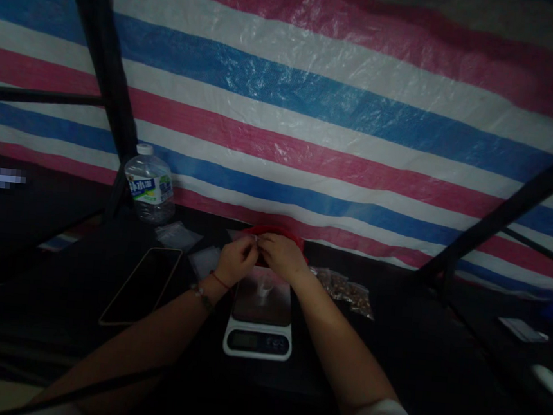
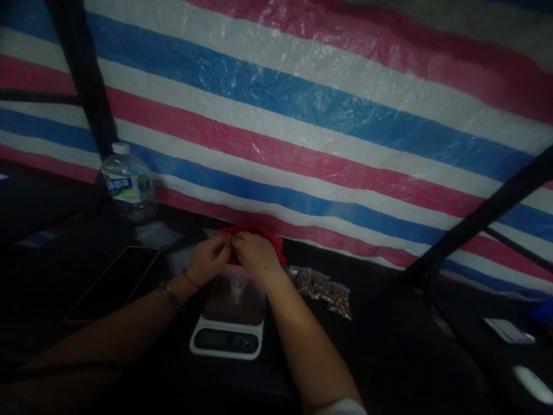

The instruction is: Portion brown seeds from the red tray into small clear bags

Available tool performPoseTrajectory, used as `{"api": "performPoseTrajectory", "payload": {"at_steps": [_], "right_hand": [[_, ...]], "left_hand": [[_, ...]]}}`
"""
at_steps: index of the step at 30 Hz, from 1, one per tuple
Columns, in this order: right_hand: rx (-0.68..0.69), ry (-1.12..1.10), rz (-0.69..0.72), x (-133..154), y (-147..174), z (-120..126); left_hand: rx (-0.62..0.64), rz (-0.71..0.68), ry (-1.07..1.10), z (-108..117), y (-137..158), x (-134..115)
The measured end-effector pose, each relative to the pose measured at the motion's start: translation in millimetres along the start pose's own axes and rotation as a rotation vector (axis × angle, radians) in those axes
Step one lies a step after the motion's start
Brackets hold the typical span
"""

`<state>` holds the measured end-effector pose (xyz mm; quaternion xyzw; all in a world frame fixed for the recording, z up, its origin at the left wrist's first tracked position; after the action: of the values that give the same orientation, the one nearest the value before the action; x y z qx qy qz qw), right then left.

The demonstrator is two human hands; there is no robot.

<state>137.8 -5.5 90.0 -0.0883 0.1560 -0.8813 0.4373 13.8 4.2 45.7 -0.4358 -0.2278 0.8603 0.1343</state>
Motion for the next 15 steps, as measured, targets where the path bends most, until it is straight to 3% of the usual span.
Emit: {"api": "performPoseTrajectory", "payload": {"at_steps": [3,9,15], "right_hand": [[0.066,0.044,-0.05,-4,1,-2],[-0.15,-0.048,-0.121,-13,8,6],[-0.136,-0.19,-0.061,-9,7,6]], "left_hand": [[0.034,-0.098,-0.006,1,1,-3],[-0.053,-0.354,-0.024,14,-6,-7],[0.111,-0.4,-0.161,12,-9,-12]]}}
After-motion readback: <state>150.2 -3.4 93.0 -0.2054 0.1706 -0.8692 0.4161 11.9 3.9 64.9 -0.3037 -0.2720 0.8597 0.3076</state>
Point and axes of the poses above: each hand's wrist, its own y-axis away from the middle knuckle, its own z-axis out of the back of the hand, x = y × z, the point moved 4 cm from there along -y, towards the middle knuckle, and after that the axes turned 14 degrees about z, right-handed, at the moved point
